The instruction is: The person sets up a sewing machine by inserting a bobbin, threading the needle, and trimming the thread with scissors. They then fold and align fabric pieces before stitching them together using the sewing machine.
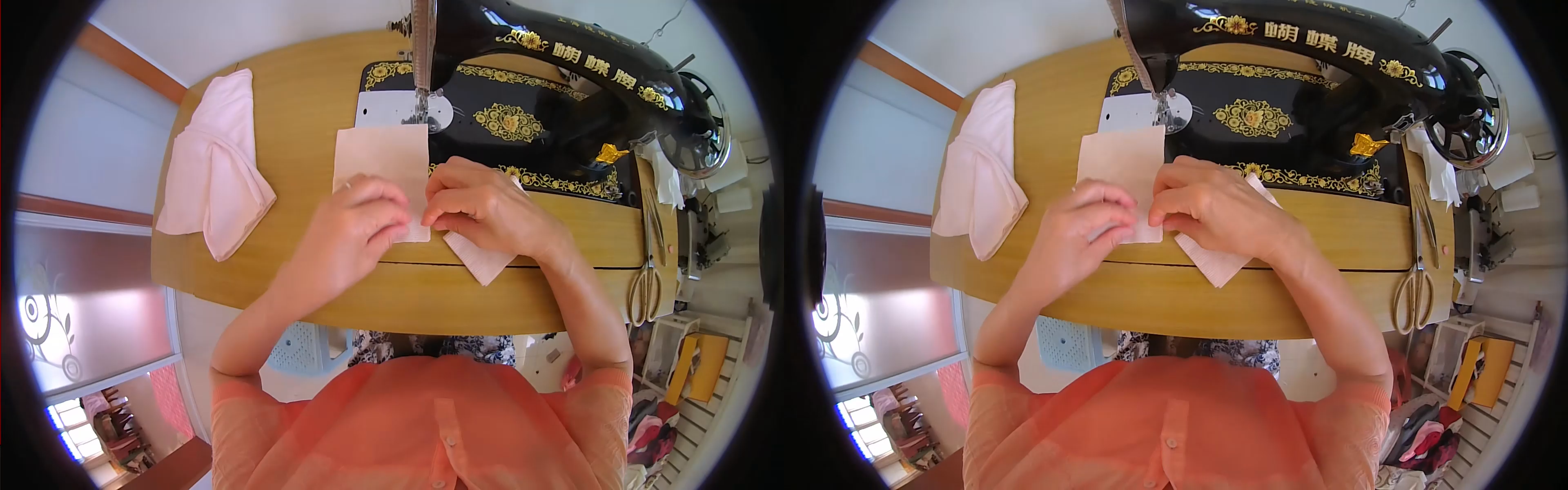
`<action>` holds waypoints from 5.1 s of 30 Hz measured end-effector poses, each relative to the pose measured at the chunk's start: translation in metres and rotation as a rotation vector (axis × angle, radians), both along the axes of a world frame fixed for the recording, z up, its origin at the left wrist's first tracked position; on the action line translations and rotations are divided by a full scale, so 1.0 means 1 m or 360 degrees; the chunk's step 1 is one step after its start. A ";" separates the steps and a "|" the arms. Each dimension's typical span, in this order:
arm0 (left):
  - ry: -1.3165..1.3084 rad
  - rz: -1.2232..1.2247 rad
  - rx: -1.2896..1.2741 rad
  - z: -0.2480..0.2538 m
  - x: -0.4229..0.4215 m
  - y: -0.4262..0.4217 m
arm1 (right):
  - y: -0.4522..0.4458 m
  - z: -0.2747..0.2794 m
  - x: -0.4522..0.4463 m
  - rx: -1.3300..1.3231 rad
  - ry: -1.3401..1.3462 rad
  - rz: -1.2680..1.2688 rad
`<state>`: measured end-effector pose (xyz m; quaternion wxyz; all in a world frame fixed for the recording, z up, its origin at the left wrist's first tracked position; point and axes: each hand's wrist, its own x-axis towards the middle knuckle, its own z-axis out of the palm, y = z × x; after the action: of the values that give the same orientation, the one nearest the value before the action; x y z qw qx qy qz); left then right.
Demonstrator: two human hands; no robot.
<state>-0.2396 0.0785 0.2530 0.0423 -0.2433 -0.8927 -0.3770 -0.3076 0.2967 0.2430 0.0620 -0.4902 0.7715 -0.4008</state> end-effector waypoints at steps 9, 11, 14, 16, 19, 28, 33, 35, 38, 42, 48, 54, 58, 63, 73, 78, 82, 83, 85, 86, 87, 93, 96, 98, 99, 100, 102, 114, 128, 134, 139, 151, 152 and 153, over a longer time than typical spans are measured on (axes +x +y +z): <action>0.0195 0.0105 -0.0023 -0.021 0.014 0.013 | -0.005 -0.017 -0.002 -0.0037 0.0059 0.0003; 0.0307 0.0097 -0.0071 -0.022 0.014 0.014 | -0.005 -0.017 -0.002 -0.0035 0.0051 0.0001; 0.0315 0.0173 -0.0041 -0.025 0.014 0.016 | -0.004 -0.018 -0.002 -0.0027 0.0037 0.0000; 0.0182 0.0243 0.0104 -0.028 0.013 0.017 | -0.004 -0.018 -0.002 -0.0023 0.0038 0.0001; -0.0103 0.0298 0.0382 -0.030 0.013 0.017 | -0.004 -0.018 -0.003 -0.0022 0.0051 0.0004; -0.0587 0.0338 0.0766 -0.031 0.002 -0.003 | -0.005 -0.017 -0.001 -0.0039 -0.0055 -0.0101; -0.0787 0.0424 0.1005 -0.031 -0.001 -0.007 | -0.005 -0.016 -0.003 -0.0079 -0.0264 -0.0193; -0.0810 0.0480 0.0999 -0.031 -0.002 -0.007 | -0.005 -0.019 -0.004 -0.0097 -0.0259 -0.0213; -0.0875 0.0523 0.0966 -0.030 -0.004 -0.012 | -0.004 -0.017 -0.002 -0.0109 -0.0320 -0.0259; -0.0943 0.0530 0.0984 -0.028 -0.006 -0.017 | -0.002 -0.015 -0.006 -0.0146 -0.0258 -0.0170; -0.0913 0.0587 0.1105 -0.033 -0.007 -0.016 | -0.001 -0.016 -0.004 -0.0065 -0.0239 -0.0174; -0.0836 0.0617 0.1234 -0.030 -0.008 -0.013 | 0.000 -0.020 -0.001 -0.0045 -0.0110 -0.0145; -0.0898 0.0573 0.1379 -0.030 -0.008 -0.018 | 0.001 -0.024 -0.003 -0.0110 0.0016 -0.0114; -0.0953 0.0639 0.1412 -0.034 -0.011 -0.023 | 0.002 -0.023 -0.004 -0.0065 -0.0059 -0.0088; -0.0942 0.0712 0.1361 -0.032 -0.010 -0.019 | 0.003 -0.020 -0.004 -0.0016 -0.0086 -0.0098; -0.0927 0.0675 0.1351 -0.033 -0.010 -0.020 | 0.003 -0.021 -0.004 -0.0019 -0.0132 -0.0100; -0.0934 0.0675 0.1347 -0.032 -0.010 -0.020 | 0.003 -0.021 -0.004 -0.0015 -0.0128 -0.0106; -0.0937 0.0674 0.1349 -0.033 -0.010 -0.021 | 0.003 -0.022 -0.004 -0.0020 -0.0128 -0.0104; -0.0927 0.0671 0.1334 -0.034 -0.010 -0.021 | 0.003 -0.022 -0.004 -0.0024 -0.0134 -0.0101; -0.0913 0.0667 0.1319 -0.034 -0.010 -0.020 | 0.003 -0.022 -0.004 -0.0022 -0.0139 -0.0099; -0.0891 0.0660 0.1303 -0.033 -0.010 -0.019 | 0.003 -0.021 -0.004 -0.0021 -0.0136 -0.0098; -0.0926 0.0591 0.1250 -0.031 -0.005 -0.019 | 0.002 -0.021 -0.003 -0.0101 -0.0072 -0.0113; -0.0906 0.0599 0.1204 -0.028 -0.004 -0.017 | 0.002 -0.021 -0.003 -0.0100 -0.0077 -0.0120; -0.0844 0.0605 0.1193 -0.031 -0.005 -0.017 | 0.002 -0.020 -0.004 -0.0090 -0.0096 -0.0117; -0.0816 0.0608 0.1186 -0.032 -0.006 -0.017 | 0.002 -0.020 -0.004 -0.0075 -0.0113 -0.0113; -0.0840 0.0632 0.1205 -0.031 -0.005 -0.017 | 0.002 -0.020 -0.003 -0.0061 -0.0133 -0.0109; -0.0896 0.0681 0.1238 -0.027 -0.005 -0.015 | 0.002 -0.020 -0.003 -0.0098 -0.0099 -0.0102; -0.0922 0.0646 0.1266 -0.030 -0.006 -0.018 | 0.003 -0.022 -0.005 -0.0098 -0.0040 -0.0085; -0.0607 0.0543 0.0854 -0.031 -0.008 -0.006 | -0.031 -0.024 -0.003 -0.0107 -0.0114 -0.0321; -0.0609 0.0540 0.0812 -0.034 -0.010 -0.007 | -0.030 -0.024 -0.005 -0.0143 -0.0298 -0.0361; -0.0631 0.0539 0.0809 -0.033 -0.010 -0.007 | -0.029 -0.026 -0.006 -0.0148 -0.0255 -0.0331; -0.0614 0.0529 0.0759 -0.029 -0.006 -0.007 | -0.024 -0.022 -0.005 -0.0131 -0.0277 -0.0252; -0.0598 0.0503 0.0714 -0.027 -0.003 -0.010 | -0.023 -0.024 -0.007 -0.0248 -0.0268 -0.0264; -0.0580 0.0476 0.0671 -0.025 -0.001 -0.012 | -0.022 -0.030 -0.010 -0.0365 -0.0255 -0.0274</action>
<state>-0.2409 0.0668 0.2278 -0.0138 -0.0236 -0.8136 -0.5808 -0.3173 0.2745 0.2131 0.0324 -0.3924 0.7525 -0.5280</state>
